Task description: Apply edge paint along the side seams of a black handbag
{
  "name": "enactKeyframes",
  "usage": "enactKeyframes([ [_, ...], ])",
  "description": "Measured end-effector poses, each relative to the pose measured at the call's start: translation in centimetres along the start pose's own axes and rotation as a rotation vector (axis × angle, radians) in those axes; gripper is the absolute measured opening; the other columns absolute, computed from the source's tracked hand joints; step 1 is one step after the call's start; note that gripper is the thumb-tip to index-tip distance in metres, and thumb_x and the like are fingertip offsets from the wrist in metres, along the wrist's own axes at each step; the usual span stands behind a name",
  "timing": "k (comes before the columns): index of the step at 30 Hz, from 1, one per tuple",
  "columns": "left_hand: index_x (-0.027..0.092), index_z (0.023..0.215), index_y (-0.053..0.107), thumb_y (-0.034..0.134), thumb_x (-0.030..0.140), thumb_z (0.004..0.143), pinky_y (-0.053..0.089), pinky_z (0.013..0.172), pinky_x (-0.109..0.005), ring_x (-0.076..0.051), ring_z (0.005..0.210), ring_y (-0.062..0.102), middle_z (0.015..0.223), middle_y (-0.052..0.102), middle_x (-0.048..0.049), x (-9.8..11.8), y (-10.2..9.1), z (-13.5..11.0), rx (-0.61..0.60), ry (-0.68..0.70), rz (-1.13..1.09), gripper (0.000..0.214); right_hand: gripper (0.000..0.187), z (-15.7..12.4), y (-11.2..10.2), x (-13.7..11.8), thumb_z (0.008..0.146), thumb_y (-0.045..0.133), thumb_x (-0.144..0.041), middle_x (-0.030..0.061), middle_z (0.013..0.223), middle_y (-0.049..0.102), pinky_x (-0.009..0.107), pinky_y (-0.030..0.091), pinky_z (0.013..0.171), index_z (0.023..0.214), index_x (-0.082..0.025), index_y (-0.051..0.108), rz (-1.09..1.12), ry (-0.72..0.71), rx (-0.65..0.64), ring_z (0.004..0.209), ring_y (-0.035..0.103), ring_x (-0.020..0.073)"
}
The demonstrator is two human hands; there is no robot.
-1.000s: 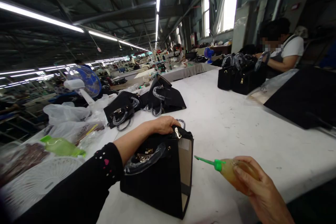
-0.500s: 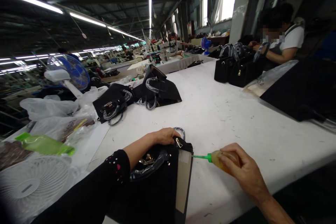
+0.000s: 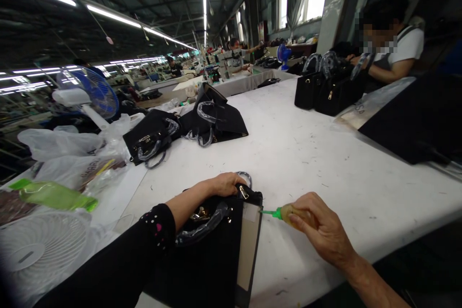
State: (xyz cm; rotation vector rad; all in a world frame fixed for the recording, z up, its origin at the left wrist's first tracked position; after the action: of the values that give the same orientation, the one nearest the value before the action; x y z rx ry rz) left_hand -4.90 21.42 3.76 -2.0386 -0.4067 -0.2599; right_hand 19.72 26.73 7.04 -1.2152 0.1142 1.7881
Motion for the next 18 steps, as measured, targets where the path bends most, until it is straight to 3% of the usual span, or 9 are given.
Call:
enactKeyframes([
  [8, 0.029, 0.103, 0.073, 0.062, 0.019, 0.075, 0.043, 0.069, -0.022, -0.015, 0.084, 0.063, 0.086, 0.069, 0.0045, -0.3, 0.3, 0.0, -0.006, -0.017, -0.03, 0.032, 0.022, 0.7, 0.4, -2.3, 0.091, 0.066, -0.017, 0.0038, 0.093, 0.064, 0.038, 0.052, 0.072, 0.108, -0.03, 0.062, 0.009, -0.097, -0.071, 0.088, 0.061, 0.0236],
  [10, 0.029, 0.103, 0.073, 0.062, 0.019, 0.075, 0.043, 0.069, -0.022, -0.016, 0.084, 0.063, 0.086, 0.069, 0.0043, -0.3, 0.3, 0.0, -0.007, -0.025, -0.032, 0.032, 0.02, 1.0, 0.2, -2.6, 0.09, 0.066, -0.018, 0.0038, 0.092, 0.065, 0.038, 0.052, 0.072, 0.106, -0.03, 0.064, 0.007, -0.095, -0.064, 0.087, 0.062, 0.0238],
  [13, 0.028, 0.103, 0.073, 0.062, 0.017, 0.075, 0.044, 0.069, -0.021, -0.016, 0.084, 0.063, 0.085, 0.069, 0.004, -0.2, 0.2, -0.1, -0.005, -0.031, -0.033, 0.031, 0.011, 1.2, 1.0, -2.3, 0.092, 0.065, -0.02, 0.0039, 0.09, 0.065, 0.038, 0.053, 0.071, 0.099, -0.029, 0.066, 0.044, -0.047, -0.151, 0.085, 0.063, 0.0237],
  [18, 0.027, 0.102, 0.073, 0.062, 0.016, 0.076, 0.045, 0.071, -0.021, -0.016, 0.086, 0.064, 0.084, 0.068, 0.0041, 0.2, 0.1, -0.4, -0.012, -0.029, -0.043, 0.03, 0.021, 1.2, 0.0, -2.2, 0.09, 0.067, -0.02, 0.0037, 0.094, 0.065, 0.041, 0.053, 0.074, 0.107, -0.032, 0.065, 0.012, -0.093, -0.038, 0.089, 0.062, 0.025],
])
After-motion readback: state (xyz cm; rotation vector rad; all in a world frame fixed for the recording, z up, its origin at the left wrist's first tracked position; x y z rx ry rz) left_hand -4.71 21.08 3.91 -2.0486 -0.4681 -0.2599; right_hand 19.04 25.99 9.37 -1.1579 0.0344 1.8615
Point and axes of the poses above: each hand's wrist, its own z-axis towards the middle knuckle, its own y-axis out of the palm, x = y × z, the point moved 9 cm from there along z, towards the middle knuckle
